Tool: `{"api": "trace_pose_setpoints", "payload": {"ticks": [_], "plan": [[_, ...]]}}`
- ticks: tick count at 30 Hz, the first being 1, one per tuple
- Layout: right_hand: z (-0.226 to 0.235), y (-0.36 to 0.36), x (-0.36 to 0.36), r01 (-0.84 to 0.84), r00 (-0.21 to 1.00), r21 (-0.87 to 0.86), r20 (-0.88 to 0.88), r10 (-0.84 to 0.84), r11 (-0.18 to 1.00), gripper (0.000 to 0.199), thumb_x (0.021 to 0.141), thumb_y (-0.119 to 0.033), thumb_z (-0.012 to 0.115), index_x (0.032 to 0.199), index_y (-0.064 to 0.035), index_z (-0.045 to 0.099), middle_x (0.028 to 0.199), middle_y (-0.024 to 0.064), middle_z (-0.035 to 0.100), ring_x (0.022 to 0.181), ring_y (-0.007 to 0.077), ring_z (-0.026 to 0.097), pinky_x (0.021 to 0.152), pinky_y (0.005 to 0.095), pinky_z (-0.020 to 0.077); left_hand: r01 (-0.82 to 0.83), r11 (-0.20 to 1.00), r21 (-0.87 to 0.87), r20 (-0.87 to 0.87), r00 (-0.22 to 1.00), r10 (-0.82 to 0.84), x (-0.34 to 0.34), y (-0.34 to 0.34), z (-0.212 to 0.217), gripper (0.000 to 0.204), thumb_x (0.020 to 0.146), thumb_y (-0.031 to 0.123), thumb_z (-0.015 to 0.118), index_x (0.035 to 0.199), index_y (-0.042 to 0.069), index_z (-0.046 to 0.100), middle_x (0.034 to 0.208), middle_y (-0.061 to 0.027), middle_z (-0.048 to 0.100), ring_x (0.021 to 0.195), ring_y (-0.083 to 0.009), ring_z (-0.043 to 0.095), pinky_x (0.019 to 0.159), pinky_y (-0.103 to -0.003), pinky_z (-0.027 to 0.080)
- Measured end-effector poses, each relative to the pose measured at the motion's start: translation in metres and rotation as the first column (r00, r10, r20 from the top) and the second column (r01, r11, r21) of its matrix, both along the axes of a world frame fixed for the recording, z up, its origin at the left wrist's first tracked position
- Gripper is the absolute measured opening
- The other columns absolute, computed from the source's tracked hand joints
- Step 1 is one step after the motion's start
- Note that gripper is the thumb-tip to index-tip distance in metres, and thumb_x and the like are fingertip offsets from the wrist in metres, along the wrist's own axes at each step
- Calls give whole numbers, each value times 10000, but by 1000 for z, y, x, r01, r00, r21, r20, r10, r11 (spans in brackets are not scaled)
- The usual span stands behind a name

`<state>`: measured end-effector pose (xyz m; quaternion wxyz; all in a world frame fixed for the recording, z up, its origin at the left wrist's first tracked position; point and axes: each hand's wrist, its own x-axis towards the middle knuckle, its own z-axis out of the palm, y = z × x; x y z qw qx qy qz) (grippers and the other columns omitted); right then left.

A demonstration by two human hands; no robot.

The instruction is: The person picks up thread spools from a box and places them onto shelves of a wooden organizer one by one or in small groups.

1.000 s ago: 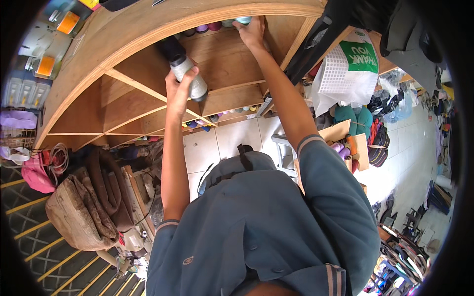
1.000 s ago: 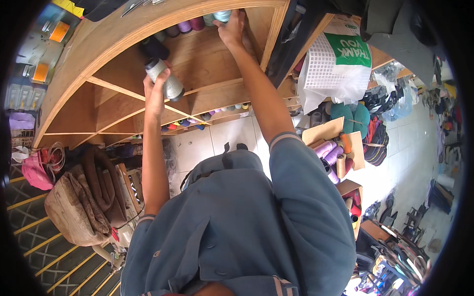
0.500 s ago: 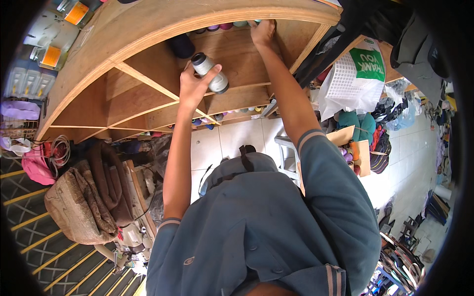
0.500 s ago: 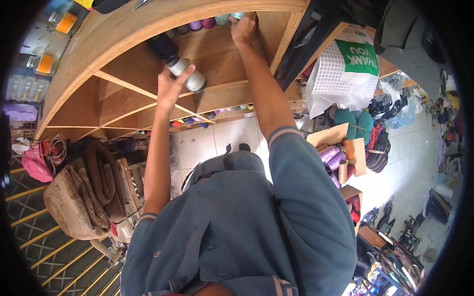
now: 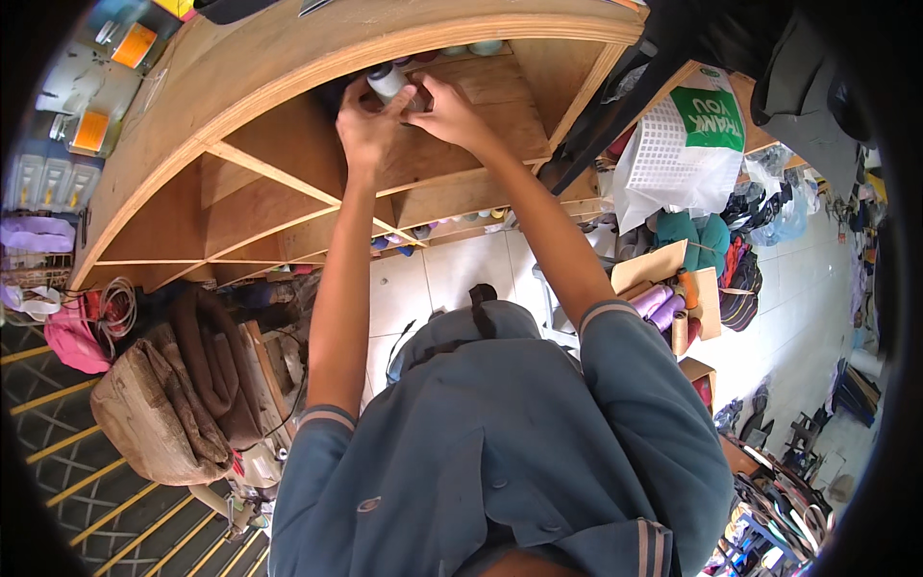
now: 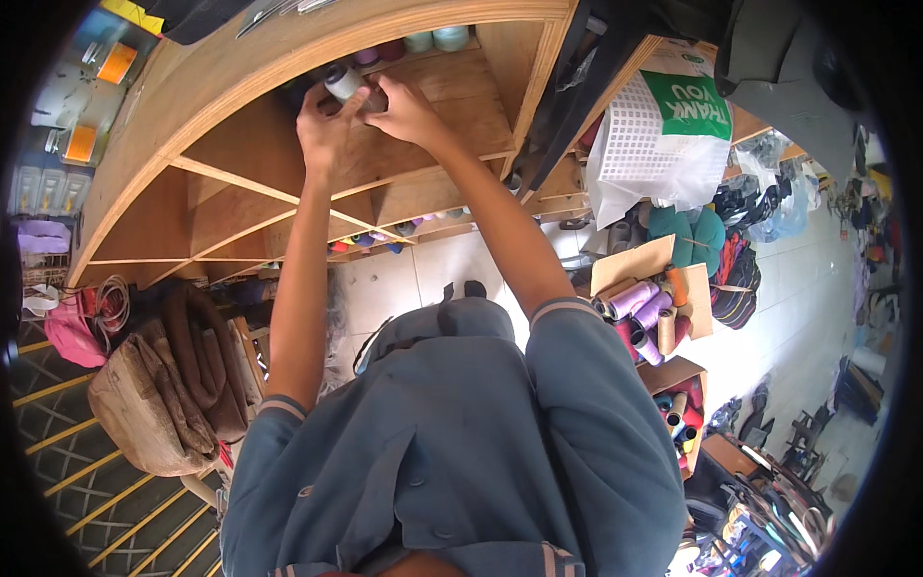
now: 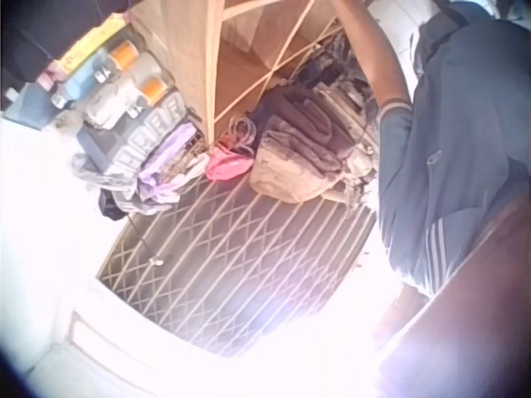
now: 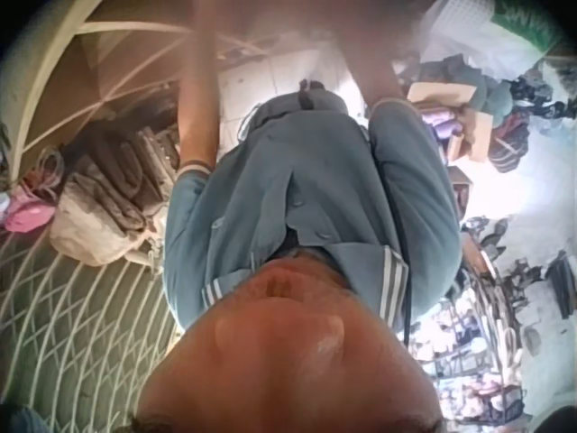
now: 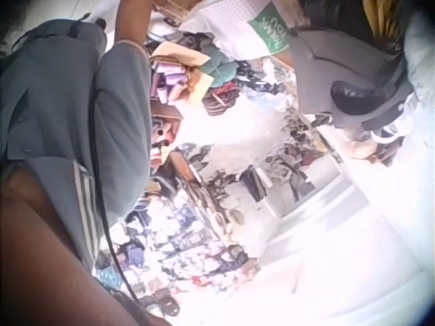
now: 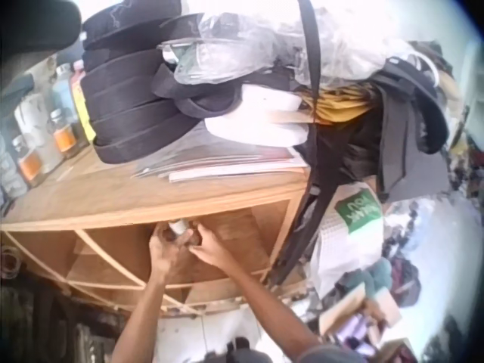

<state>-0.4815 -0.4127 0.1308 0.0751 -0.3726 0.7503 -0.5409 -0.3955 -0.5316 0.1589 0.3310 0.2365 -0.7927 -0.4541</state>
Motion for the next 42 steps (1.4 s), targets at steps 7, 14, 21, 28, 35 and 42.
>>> {"api": "trace_pose_setpoints", "payload": {"ticks": [7,14,21,28,35,42], "plan": [[-37,-40,-41,176,981,-83,-63,-182,981,578,679,-265,792,1105,16,521,941,215,635,872,396,618,758,441,495,-328,943,62,-15,944,329,5,-1,-41,634,754,245,741,1214,-112,492,920,-193,661,815,-285,642,787,-336,507],[-20,-80,-33,238,924,-86,-286,-253,967,583,715,-192,756,1192,-5,478,1139,236,575,1043,409,558,861,467,477,-345,938,29,99,935,341,-11,-16,-44,698,773,307,702,1305,-68,450,1226,-268,558,1167,-350,535,997,-394,401],[-68,-109,-77,144,954,-317,-207,-217,937,573,719,-144,723,1225,-44,474,1169,241,554,979,440,571,812,487,498,-229,967,110,170,963,208,-31,-18,-40,793,772,372,693,1383,-23,376,1346,-272,459,1277,-380,423,1068,-400,329],[-45,-100,-27,328,852,-126,-389,-351,936,495,717,-110,707,1170,-57,514,1125,228,578,900,425,601,763,490,510,-203,969,139,127,974,185,-11,-34,-62,827,776,347,685,1405,-49,323,1385,-283,413,1290,-372,413,1070,-385,329],[-32,-28,-38,683,709,-301,57,-703,665,363,694,31,607,1031,-16,483,1122,222,412,1080,413,462,949,461,386,-51,979,199,-10,998,54,1,-8,-62,662,798,217,647,1355,-56,416,1243,-261,562,1143,-276,573,931,-338,460],[-25,1,-71,678,734,-107,129,-666,727,405,688,6,626,1056,25,459,1153,235,379,1088,404,462,973,429,385,29,986,165,130,990,-51,-10,0,-56,644,806,243,641,1349,-41,441,1218,-243,586,1145,-282,569,939,-321,443]]}}
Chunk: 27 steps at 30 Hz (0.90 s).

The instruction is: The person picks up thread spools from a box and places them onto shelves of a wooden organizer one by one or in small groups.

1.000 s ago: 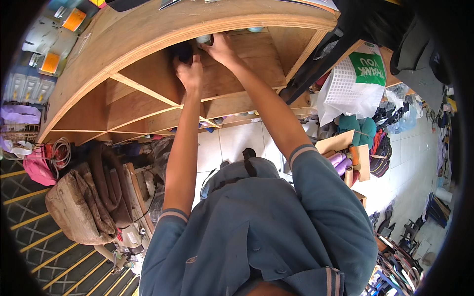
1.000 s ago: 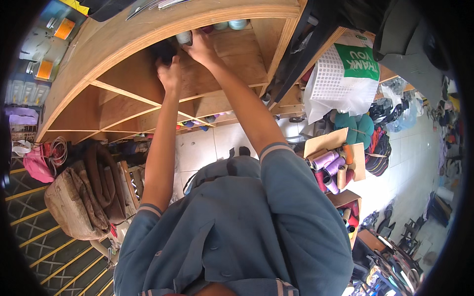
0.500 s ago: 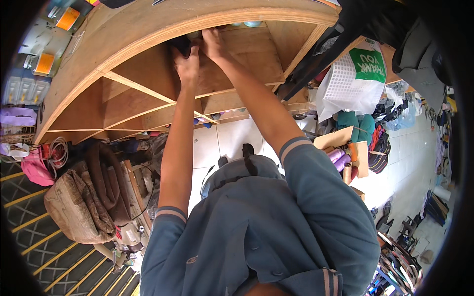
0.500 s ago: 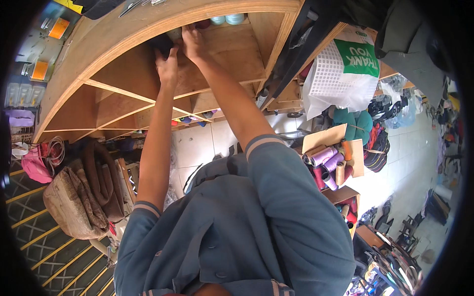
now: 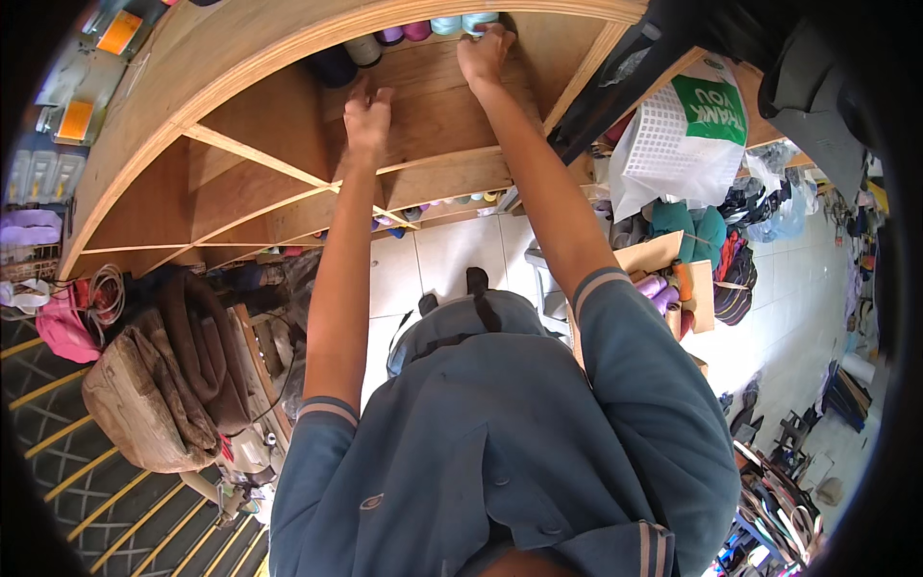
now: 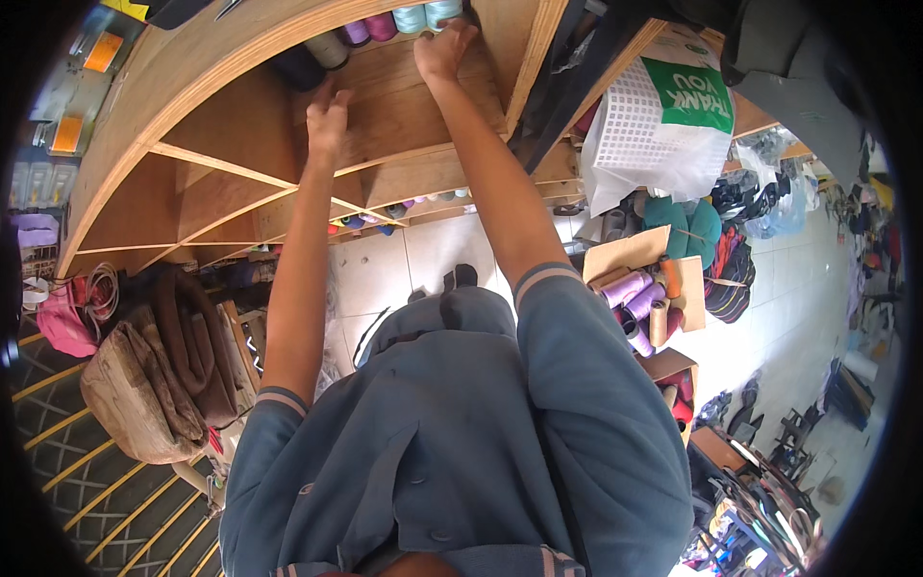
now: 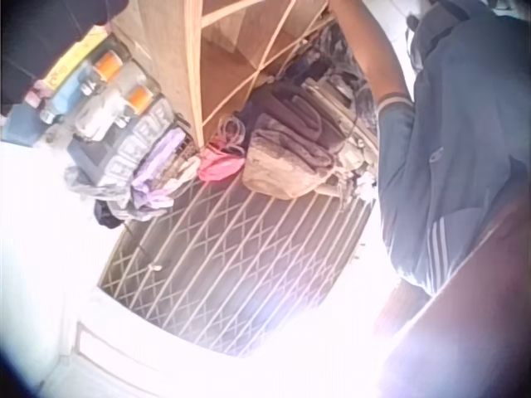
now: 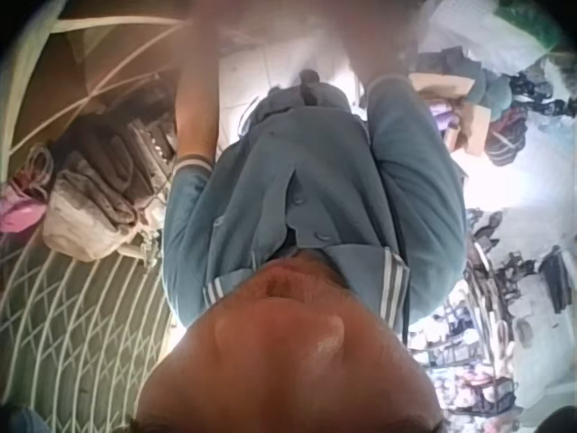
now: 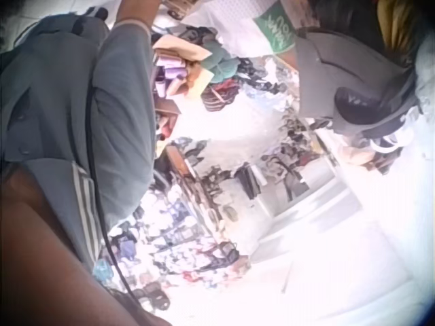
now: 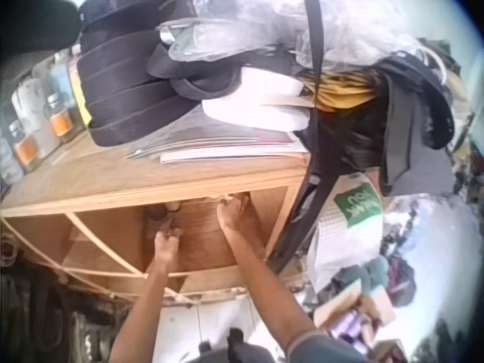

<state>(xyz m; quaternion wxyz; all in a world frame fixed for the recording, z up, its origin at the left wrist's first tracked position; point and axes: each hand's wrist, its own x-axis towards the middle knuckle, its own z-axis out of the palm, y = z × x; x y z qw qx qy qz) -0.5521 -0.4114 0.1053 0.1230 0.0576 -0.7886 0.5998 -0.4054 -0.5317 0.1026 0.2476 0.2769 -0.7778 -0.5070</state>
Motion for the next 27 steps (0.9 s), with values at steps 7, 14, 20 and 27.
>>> {"api": "trace_pose_setpoints", "payload": {"ticks": [7,14,20,27], "plan": [[-21,11,-24,-104,994,45,-38,105,994,348,705,-48,645,1031,-13,532,1117,206,438,1065,371,483,936,414,404,-9,994,108,52,999,3,-11,-11,9,653,830,270,634,1357,-51,424,1400,-217,444,1316,-270,419,1065,-314,330],[-8,36,24,-187,963,316,-129,238,930,287,813,-125,631,1085,-44,592,1040,165,613,962,258,620,821,348,501,115,990,76,-77,991,-109,14,-8,-1,536,855,212,606,1324,-16,481,1368,-232,471,1309,-293,427,1074,-348,330],[-24,61,65,-362,867,384,-196,459,849,334,855,-212,601,1166,-88,595,1131,173,620,1104,342,555,904,414,463,195,758,-622,103,980,-168,32,28,-17,481,858,270,597,1266,20,543,1385,-190,452,1364,-387,294,1117,-466,252],[-30,79,120,-80,852,724,-306,424,685,491,912,-366,528,1267,-27,538,1369,184,458,1327,389,337,1097,497,251,325,598,-733,223,945,-239,62,17,-33,567,881,371,553,1334,38,485,1464,-170,357,1407,-338,222,1141,-485,181]]}}
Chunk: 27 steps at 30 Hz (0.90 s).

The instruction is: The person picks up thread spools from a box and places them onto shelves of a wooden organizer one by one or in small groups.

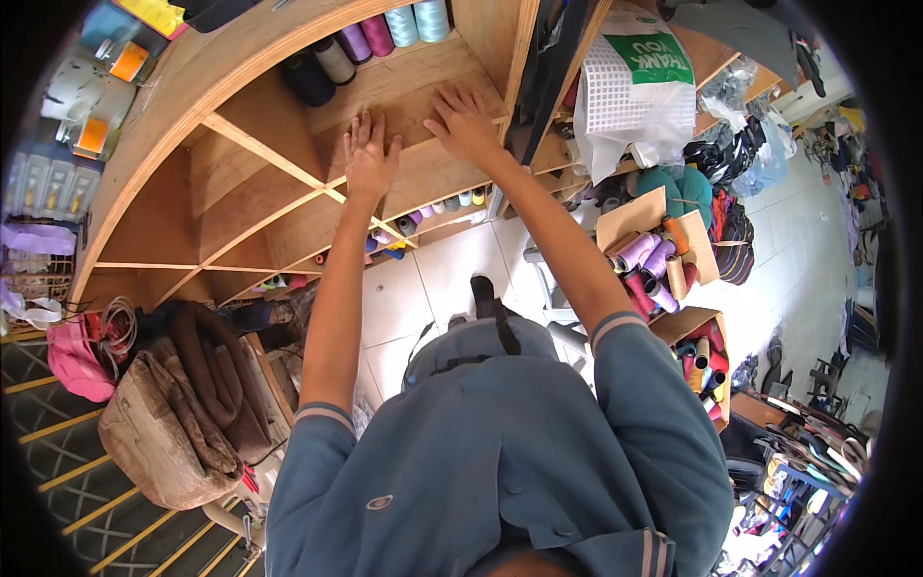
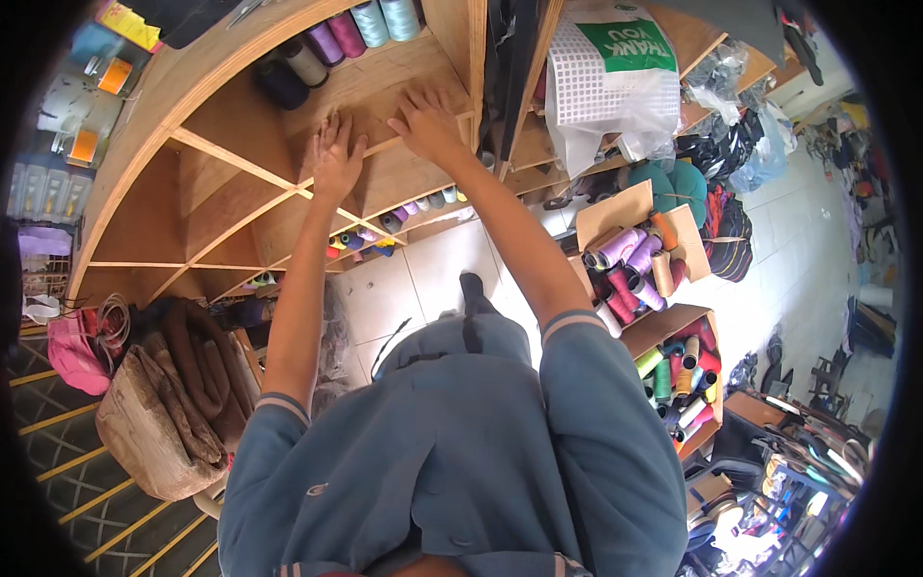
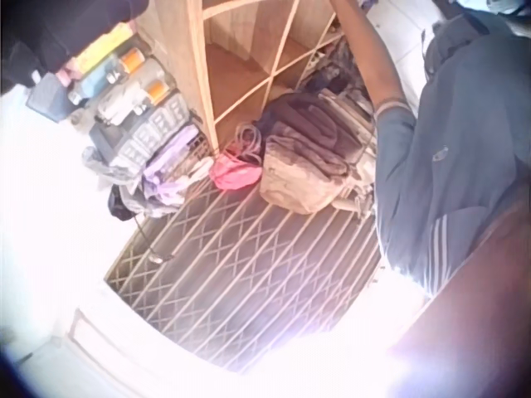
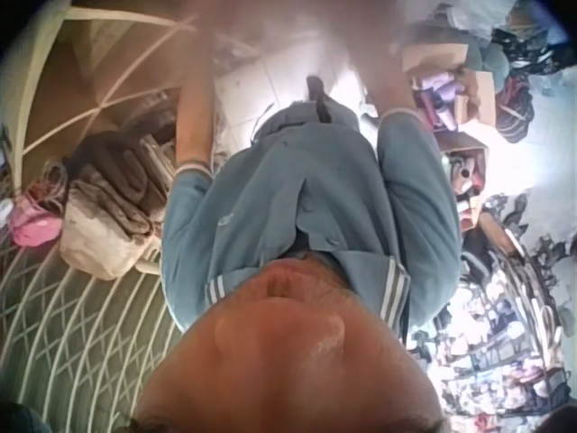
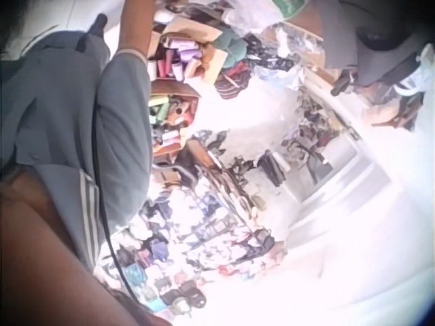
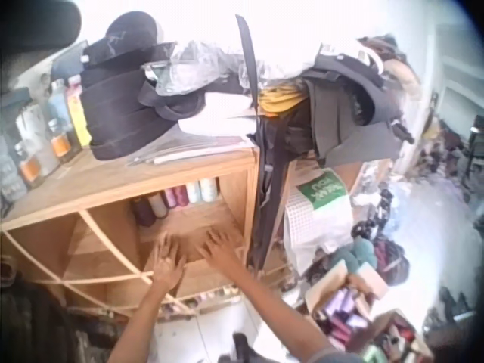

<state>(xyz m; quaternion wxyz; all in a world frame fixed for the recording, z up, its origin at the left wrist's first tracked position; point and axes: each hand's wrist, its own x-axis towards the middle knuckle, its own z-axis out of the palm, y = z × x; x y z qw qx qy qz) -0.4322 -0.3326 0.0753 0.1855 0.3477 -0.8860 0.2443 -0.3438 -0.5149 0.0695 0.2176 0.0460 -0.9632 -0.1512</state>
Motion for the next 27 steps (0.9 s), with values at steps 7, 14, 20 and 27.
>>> {"api": "trace_pose_setpoints", "payload": {"ticks": [7,14,20,27], "plan": [[-19,49,71,247,968,-107,-27,-251,963,573,879,-342,575,1295,36,467,1400,237,397,1314,433,328,1073,545,264,32,989,-141,-53,998,-40,60,24,-9,694,846,310,601,1429,41,336,1513,-184,255,1414,-349,201,1141,-501,158],[-34,139,153,272,955,-227,181,-234,935,504,857,-281,613,1254,4,489,1399,229,396,1286,414,381,1056,546,298,283,933,224,8,956,-292,84,94,-52,665,802,170,649,1389,30,370,1499,-279,198,1398,-441,164,1122,-511,205],[-43,243,241,479,878,-292,183,-443,828,434,858,-193,624,1247,-47,498,1356,190,436,1263,370,411,1051,429,352,664,673,326,-4,713,-701,89,217,-86,471,813,130,639,1249,12,504,1299,-254,458,1227,-434,396,1066,-507,283],[-58,393,375,805,585,-309,268,-766,507,347,828,-102,608,1161,-43,527,1250,153,495,1176,358,456,996,412,384,885,242,398,-33,277,-960,165,403,-77,356,806,105,627,1145,13,569,1159,-193,568,1130,-386,474,987,-460,365]]}}
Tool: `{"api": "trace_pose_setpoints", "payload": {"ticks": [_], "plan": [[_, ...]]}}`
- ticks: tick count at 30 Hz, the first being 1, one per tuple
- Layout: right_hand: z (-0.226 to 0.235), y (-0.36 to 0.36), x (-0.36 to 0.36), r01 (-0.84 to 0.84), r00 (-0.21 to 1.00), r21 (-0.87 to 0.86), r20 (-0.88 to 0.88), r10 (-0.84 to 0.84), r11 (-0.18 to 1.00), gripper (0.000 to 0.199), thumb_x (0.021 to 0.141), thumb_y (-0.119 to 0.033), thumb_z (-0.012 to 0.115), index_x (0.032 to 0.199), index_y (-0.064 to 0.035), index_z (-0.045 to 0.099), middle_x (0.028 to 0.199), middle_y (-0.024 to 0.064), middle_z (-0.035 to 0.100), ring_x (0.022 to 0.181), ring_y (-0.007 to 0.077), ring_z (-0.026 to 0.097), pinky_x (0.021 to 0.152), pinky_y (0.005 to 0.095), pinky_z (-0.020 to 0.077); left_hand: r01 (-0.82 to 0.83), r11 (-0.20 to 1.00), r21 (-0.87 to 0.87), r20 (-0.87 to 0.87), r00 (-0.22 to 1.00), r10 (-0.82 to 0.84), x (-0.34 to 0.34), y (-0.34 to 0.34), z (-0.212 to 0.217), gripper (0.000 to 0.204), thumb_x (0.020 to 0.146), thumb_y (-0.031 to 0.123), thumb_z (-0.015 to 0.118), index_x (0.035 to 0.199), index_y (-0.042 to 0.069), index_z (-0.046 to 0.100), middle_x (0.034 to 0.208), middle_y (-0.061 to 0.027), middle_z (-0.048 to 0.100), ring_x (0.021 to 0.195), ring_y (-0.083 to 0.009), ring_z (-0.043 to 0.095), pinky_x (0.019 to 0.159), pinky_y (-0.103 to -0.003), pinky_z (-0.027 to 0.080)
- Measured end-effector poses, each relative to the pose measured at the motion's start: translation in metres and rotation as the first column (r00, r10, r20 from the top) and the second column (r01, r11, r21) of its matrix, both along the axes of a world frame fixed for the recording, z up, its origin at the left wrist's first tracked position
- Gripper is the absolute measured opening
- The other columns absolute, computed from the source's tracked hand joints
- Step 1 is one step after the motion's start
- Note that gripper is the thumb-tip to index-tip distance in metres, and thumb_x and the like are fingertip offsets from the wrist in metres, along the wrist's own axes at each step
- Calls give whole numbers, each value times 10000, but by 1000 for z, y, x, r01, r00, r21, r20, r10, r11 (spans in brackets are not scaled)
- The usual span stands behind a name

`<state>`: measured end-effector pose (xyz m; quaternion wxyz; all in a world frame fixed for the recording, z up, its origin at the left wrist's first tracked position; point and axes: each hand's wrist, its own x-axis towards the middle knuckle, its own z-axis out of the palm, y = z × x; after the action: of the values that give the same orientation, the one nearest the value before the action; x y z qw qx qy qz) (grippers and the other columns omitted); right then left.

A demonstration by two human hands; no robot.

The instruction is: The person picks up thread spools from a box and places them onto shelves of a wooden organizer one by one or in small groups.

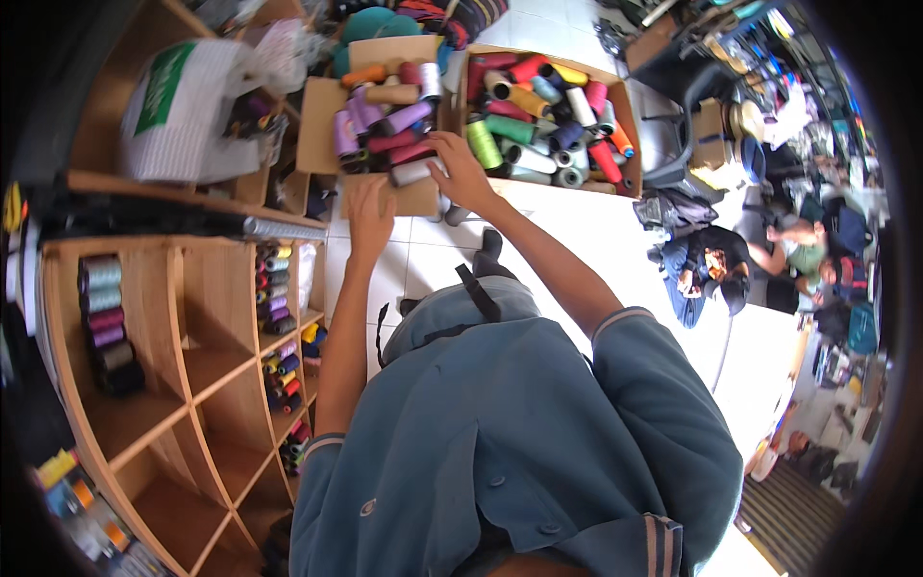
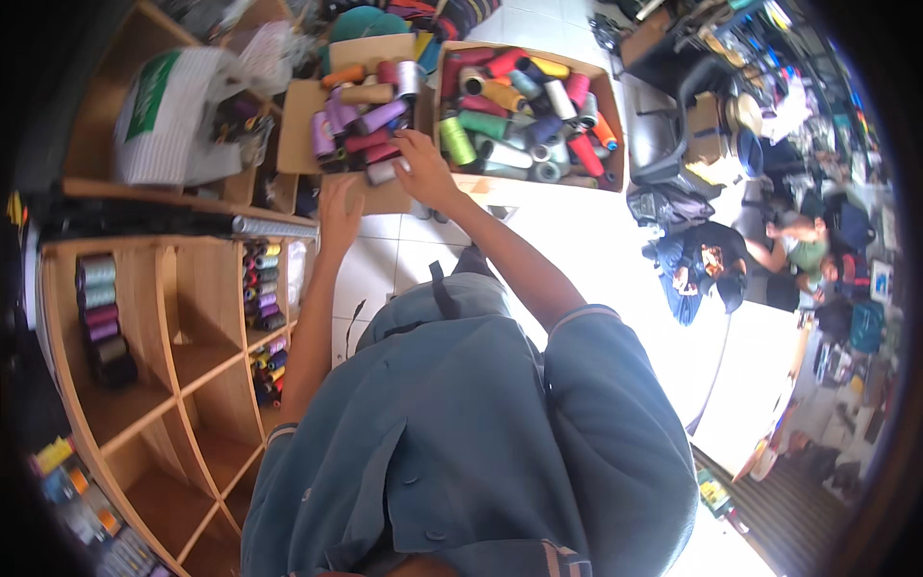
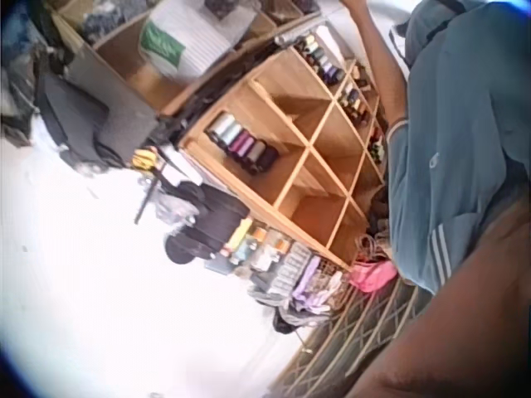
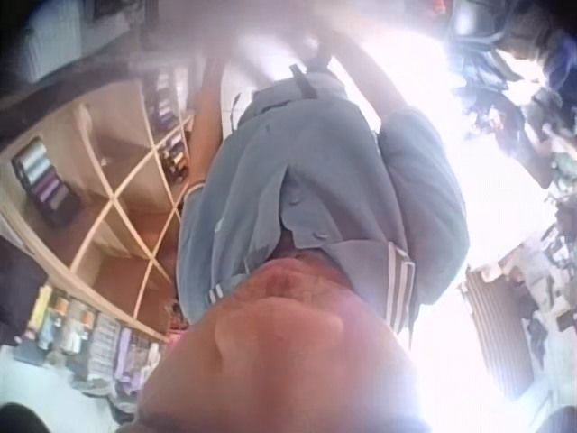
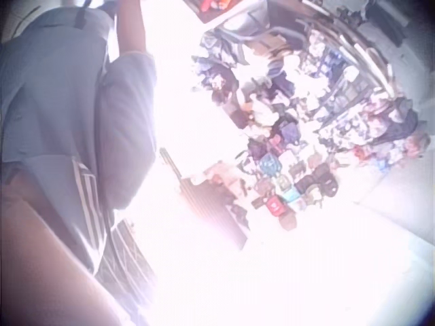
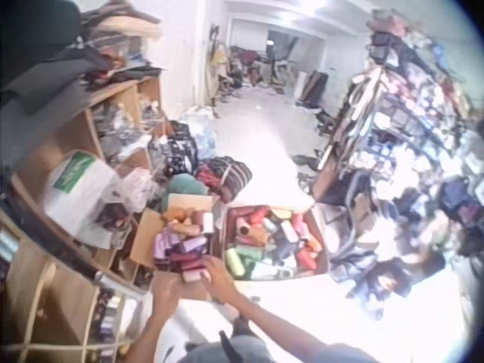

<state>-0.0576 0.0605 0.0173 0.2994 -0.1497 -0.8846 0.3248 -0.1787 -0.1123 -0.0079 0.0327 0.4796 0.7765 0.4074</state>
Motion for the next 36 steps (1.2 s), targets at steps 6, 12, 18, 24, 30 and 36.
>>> {"api": "trace_pose_setpoints", "payload": {"ticks": [6,12,18,24,30,36], "plan": [[-31,102,96,291,919,138,235,-317,947,317,781,-76,610,1094,-73,566,1108,120,504,1046,316,493,876,438,417,160,987,-30,40,986,-159,58,127,-9,421,802,102,634,1196,0,526,1252,-201,508,1177,-381,439,1009,-438,365],[-42,153,115,177,962,55,201,-185,983,398,782,-121,657,1156,-60,532,1159,134,490,1064,335,517,864,432,460,1,895,-447,-95,994,-48,69,207,-16,593,748,276,714,1246,35,500,1237,-150,523,1142,-358,450,876,-511,442],[-42,175,96,129,869,24,479,-124,991,588,689,-24,627,1251,-82,463,1233,147,482,960,337,617,699,440,530,-27,808,-589,-131,989,-63,62,221,-16,492,747,302,718,1144,46,581,1149,-144,564,1077,-350,477,849,-500,444],[-53,201,104,44,990,-246,144,-8,968,521,710,-107,706,1199,-60,532,1057,157,587,852,310,646,664,390,530,-94,972,-214,490,851,190,71,233,-16,457,812,274,701,1177,47,544,1097,-118,589,962,-239,556,817,-360,462],[-23,198,107,-129,933,-733,139,333,668,358,787,-198,703,1082,-23,599,857,171,606,802,309,624,751,393,490,-260,963,-65,948,285,141,98,245,4,405,852,266,684,1145,35,526,987,-74,602,818,-139,590,698,-283,488],[-33,222,80,113,976,222,160,-150,969,329,754,-150,702,1056,-57,609,1020,137,583,898,290,605,695,382,492,-382,917,-116,969,159,188,89,228,-4,368,829,260,700,1076,43,533,878,-84,606,651,-157,608,579,-287,510]]}}
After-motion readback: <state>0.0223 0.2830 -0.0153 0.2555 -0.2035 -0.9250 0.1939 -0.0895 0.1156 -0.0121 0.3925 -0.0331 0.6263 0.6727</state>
